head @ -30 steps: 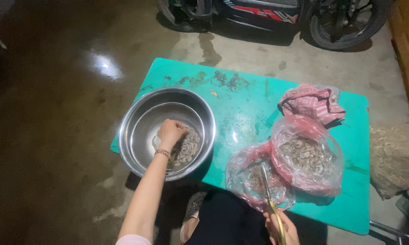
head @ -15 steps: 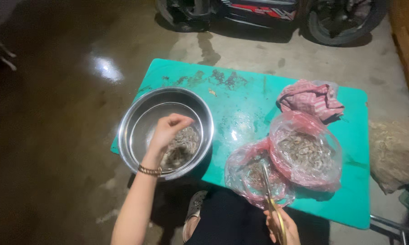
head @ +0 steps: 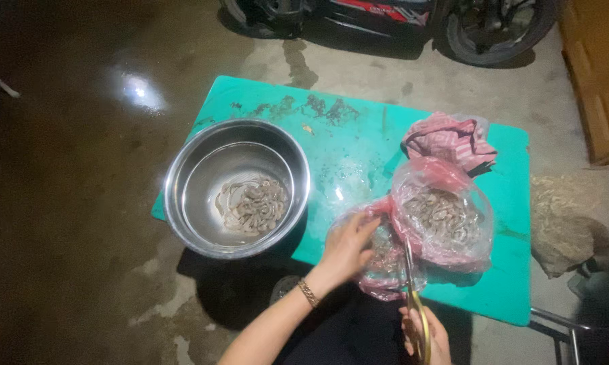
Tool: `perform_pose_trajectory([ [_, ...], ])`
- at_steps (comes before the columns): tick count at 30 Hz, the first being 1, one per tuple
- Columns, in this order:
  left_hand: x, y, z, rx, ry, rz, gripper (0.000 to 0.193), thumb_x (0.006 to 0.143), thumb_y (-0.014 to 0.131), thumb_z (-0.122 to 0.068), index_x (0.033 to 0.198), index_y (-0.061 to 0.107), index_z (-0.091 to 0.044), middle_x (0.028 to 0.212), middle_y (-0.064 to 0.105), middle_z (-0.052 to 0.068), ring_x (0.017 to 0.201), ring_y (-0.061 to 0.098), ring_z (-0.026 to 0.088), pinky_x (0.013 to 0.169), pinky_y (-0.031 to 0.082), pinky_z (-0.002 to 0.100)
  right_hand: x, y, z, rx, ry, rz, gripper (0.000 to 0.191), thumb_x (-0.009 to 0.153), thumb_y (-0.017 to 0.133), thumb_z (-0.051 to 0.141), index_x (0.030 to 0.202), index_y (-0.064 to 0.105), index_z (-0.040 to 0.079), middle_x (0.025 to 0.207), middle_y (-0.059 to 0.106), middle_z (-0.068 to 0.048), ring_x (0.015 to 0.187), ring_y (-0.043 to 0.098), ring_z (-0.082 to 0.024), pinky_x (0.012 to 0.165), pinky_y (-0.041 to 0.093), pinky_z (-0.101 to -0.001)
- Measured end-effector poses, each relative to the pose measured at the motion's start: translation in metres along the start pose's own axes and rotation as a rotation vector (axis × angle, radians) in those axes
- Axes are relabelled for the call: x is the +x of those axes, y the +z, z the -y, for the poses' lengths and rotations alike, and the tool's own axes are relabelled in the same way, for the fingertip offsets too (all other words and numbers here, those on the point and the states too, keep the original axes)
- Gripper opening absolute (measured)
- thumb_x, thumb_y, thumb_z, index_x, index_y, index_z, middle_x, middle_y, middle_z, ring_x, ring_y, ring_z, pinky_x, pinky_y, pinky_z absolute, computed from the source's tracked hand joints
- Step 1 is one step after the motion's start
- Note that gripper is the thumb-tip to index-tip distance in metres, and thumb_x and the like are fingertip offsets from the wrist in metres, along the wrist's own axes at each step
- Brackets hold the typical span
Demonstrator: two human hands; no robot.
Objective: The person uses scissors to trim small shrimp taken from a plastic bag and places them into a metal bowl. A dog briefly enters the scene and the person reaches toward it before resuming trimming.
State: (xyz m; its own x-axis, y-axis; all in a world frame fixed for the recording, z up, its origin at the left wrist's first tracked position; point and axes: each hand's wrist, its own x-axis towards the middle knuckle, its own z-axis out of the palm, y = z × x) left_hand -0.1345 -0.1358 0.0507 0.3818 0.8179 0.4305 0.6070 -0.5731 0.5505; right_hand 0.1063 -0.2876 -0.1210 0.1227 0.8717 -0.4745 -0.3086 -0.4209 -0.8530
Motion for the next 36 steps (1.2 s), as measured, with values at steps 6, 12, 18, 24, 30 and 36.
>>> perform_pose_trajectory([
  [6,0.005,-0.094,0.062,-0.078,-0.284,-0.034,0.019,0.09,0.073,-0.027,0.102,0.073,-0.012,0.103,0.073,0.007,0.091,0.074,0.025,0.08,0.057,0.039,0.003,0.009,-0.004,0.019,0.037,0.026,0.038,0.095,0.062,0.032,0.112,0.068,-0.002,0.069,0.058,-0.007,0.048,0.051,-0.013,0.037,0.038,-0.028],
  [12,0.026,-0.142,0.186,0.25,-0.609,0.072,0.016,0.083,0.077,-0.029,0.088,0.079,-0.014,0.09,0.078,0.01,0.089,0.074,0.031,0.08,0.056,0.044,0.008,0.024,-0.012,-0.001,0.034,0.013,0.037,0.094,0.063,0.029,0.114,0.069,-0.002,0.068,0.059,-0.007,0.047,0.051,-0.012,0.037,0.037,-0.0279],
  [18,0.03,-0.094,0.254,0.325,-0.737,0.229,0.021,0.072,0.083,-0.032,0.089,0.082,-0.019,0.094,0.079,0.013,0.095,0.074,0.032,0.088,0.057,0.043,0.01,0.016,-0.016,-0.034,0.081,0.007,0.037,0.092,0.064,0.028,0.113,0.069,-0.002,0.066,0.058,-0.009,0.043,0.05,-0.016,0.035,0.039,-0.0299],
  [24,0.039,-0.076,0.277,0.479,-0.752,0.243,0.021,0.081,0.076,-0.03,0.093,0.082,-0.013,0.1,0.076,0.019,0.098,0.073,0.037,0.088,0.058,0.046,0.012,0.009,-0.022,0.001,0.048,-0.036,0.035,0.094,0.064,0.027,0.111,0.068,-0.003,0.067,0.058,-0.009,0.045,0.052,-0.014,0.035,0.038,-0.0303],
  [30,0.032,-0.113,0.253,0.237,-0.768,0.167,0.022,0.075,0.08,-0.032,0.086,0.081,-0.013,0.092,0.078,0.011,0.09,0.075,0.029,0.085,0.057,0.041,0.006,0.013,-0.016,-0.019,0.017,0.03,0.037,0.094,0.062,0.029,0.11,0.068,-0.004,0.068,0.059,-0.01,0.043,0.052,-0.015,0.034,0.039,-0.0304],
  [36,0.031,-0.168,0.193,-0.532,-0.662,0.029,0.022,0.08,0.08,-0.014,0.099,0.074,-0.007,0.09,0.078,0.007,0.087,0.075,0.014,0.08,0.057,0.029,0.008,0.02,-0.011,0.005,0.109,0.007,0.037,0.094,0.06,0.026,0.117,0.066,-0.004,0.069,0.057,-0.012,0.041,0.05,-0.017,0.034,0.039,-0.0317],
])
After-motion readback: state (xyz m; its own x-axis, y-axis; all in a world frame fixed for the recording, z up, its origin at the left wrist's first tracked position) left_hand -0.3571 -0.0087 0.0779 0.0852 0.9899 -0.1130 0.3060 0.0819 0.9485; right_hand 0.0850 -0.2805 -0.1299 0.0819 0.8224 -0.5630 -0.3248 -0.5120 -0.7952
